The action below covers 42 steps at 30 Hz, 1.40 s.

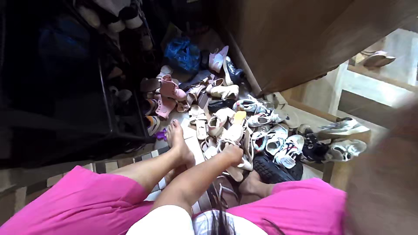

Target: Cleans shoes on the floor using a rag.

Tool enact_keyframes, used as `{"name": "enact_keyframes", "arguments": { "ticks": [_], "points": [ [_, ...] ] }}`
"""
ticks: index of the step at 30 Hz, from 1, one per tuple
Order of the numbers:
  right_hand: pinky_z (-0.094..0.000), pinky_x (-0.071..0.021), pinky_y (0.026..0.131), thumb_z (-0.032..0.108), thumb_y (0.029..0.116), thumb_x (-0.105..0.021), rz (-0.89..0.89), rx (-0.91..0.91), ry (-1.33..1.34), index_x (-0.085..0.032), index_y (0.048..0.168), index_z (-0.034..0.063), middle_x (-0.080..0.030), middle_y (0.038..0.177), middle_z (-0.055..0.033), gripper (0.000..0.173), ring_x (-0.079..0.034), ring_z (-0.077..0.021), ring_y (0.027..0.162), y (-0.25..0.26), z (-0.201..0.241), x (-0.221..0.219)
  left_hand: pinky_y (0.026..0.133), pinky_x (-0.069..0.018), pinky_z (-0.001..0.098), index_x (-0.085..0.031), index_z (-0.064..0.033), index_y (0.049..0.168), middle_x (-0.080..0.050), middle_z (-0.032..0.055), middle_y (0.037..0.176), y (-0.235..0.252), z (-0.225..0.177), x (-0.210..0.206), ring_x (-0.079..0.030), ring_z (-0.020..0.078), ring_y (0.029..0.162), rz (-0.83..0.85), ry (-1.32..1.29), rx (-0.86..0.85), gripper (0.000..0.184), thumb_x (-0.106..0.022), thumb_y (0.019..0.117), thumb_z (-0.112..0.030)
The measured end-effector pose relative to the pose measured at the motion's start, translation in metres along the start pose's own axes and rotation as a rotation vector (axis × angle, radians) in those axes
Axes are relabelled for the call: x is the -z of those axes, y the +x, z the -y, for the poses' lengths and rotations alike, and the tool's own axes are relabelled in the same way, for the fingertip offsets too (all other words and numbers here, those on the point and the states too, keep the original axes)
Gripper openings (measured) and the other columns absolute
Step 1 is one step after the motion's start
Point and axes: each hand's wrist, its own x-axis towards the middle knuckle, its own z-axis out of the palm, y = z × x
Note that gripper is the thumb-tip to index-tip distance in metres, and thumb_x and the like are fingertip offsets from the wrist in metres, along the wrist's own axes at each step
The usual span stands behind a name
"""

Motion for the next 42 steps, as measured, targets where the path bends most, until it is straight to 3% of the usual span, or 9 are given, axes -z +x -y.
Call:
{"name": "enact_keyframes", "arguments": {
  "ticks": [2, 6, 12, 17, 20, 23, 28, 32, 42],
  "points": [
    [-0.0488, -0.0495, 0.100, 0.003, 0.0950, -0.059, 0.436, 0.119, -0.049, -0.058, 0.123, -0.0158, -0.065, 0.118, -0.0302, 0.034, -0.064, -0.0345, 0.112, -0.069, 0.045, -0.070, 0.116, -0.0232, 0.0713, -0.055, 0.0074, 0.138, -0.049, 0.0302, 0.147, -0.009, 0.003, 0.001, -0.042, 0.0482, 0.140, 0.066, 0.010, 0.003, 0.056, -0.062, 0.1017, -0.034],
    [-0.0538, -0.0344, 0.117, 0.006, 0.1021, -0.056, 1.748, -0.040, -0.244, -0.046, 0.148, -0.0028, -0.046, 0.152, -0.0272, 0.048, -0.045, -0.0416, 0.142, -0.138, 0.079, -0.141, 0.103, -0.0361, 0.0741, -0.063, 0.0122, 0.124, -0.057, 0.0370, 0.132, -0.054, 0.028, 0.023, -0.051, 0.0543, 0.129, 0.240, -0.027, 0.241, 0.040, -0.061, 0.0993, -0.019],
    [-0.0630, -0.0440, 0.105, -0.002, 0.0923, -0.064, 1.177, -0.253, -0.073, -0.055, 0.138, -0.0084, -0.058, 0.133, -0.0349, 0.047, -0.058, -0.0478, 0.124, -0.107, 0.020, -0.103, 0.109, -0.0415, 0.0584, -0.069, 0.0076, 0.120, -0.067, 0.0282, 0.122, -0.073, 0.145, 0.077, -0.061, 0.0408, 0.121, -0.322, -0.505, 0.156, 0.026, -0.059, 0.1018, -0.009],
    [-0.0357, -0.0574, 0.087, 0.012, 0.0962, -0.062, 0.638, -0.329, 0.101, -0.047, 0.140, 0.0011, -0.064, 0.115, -0.0121, 0.048, -0.066, -0.0102, 0.098, -0.069, 0.031, -0.063, 0.088, -0.0505, 0.0486, -0.069, 0.0052, 0.111, -0.069, 0.0194, 0.106, -0.084, 0.200, 0.107, -0.063, 0.0276, 0.096, -0.919, -1.017, 0.491, 0.029, -0.069, 0.0984, -0.021],
    [-0.0230, -0.0560, 0.087, 0.017, 0.0926, -0.063, 0.561, -0.195, 0.133, -0.048, 0.137, 0.0005, -0.064, 0.113, -0.0052, 0.049, -0.063, 0.0011, 0.097, -0.068, 0.051, -0.048, 0.073, -0.0503, 0.0367, -0.068, 0.0028, 0.107, -0.068, 0.0110, 0.094, -0.070, 0.210, 0.110, -0.060, 0.0163, 0.077, -0.913, -1.133, 0.659, 0.047, -0.047, 0.1090, -0.039],
    [-0.0190, -0.0535, 0.091, 0.020, 0.0935, -0.064, 0.554, -0.093, 0.083, -0.052, 0.132, -0.0057, -0.064, 0.115, -0.0098, 0.047, -0.062, 0.0014, 0.102, -0.073, 0.047, -0.053, 0.092, -0.0514, 0.0527, -0.058, 0.0023, 0.134, -0.063, 0.0253, 0.125, -0.046, 0.210, 0.110, -0.064, 0.0354, 0.109, -0.911, -1.204, 0.666, 0.035, -0.043, 0.1091, -0.019],
    [-0.0587, -0.0497, 0.091, 0.022, 0.0898, -0.058, 0.678, 0.054, -0.191, -0.061, 0.125, -0.0108, -0.063, 0.116, -0.0347, 0.048, -0.063, -0.0461, 0.106, -0.069, 0.019, -0.082, 0.105, -0.0447, 0.0612, -0.054, 0.0041, 0.139, -0.057, 0.0310, 0.136, 0.017, 0.204, 0.096, -0.055, 0.0445, 0.128, -0.730, -1.127, 0.641, 0.040, -0.054, 0.1028, -0.013],
    [-0.0474, -0.0515, 0.095, 0.023, 0.0918, -0.060, 0.756, 0.089, -0.154, -0.062, 0.126, -0.0088, -0.065, 0.116, -0.0312, 0.046, -0.065, -0.0371, 0.107, -0.063, 0.002, -0.090, 0.110, -0.0398, 0.0625, -0.059, 0.0063, 0.134, -0.056, 0.0299, 0.139, 0.030, 0.223, 0.108, -0.052, 0.0424, 0.133, -0.389, -0.859, 0.596, 0.044, -0.052, 0.1053, -0.026],
    [-0.0348, -0.0498, 0.096, 0.022, 0.0905, -0.063, 0.832, 0.123, -0.096, -0.063, 0.122, -0.0034, -0.067, 0.111, -0.0253, 0.040, -0.064, -0.0276, 0.106, -0.061, 0.016, -0.105, 0.108, -0.0399, 0.0629, -0.058, 0.0099, 0.132, -0.057, 0.0333, 0.135, -0.034, 0.332, 0.135, -0.055, 0.0460, 0.128, -0.337, -0.612, 0.764, 0.045, -0.051, 0.1075, -0.027]
  ]
}}
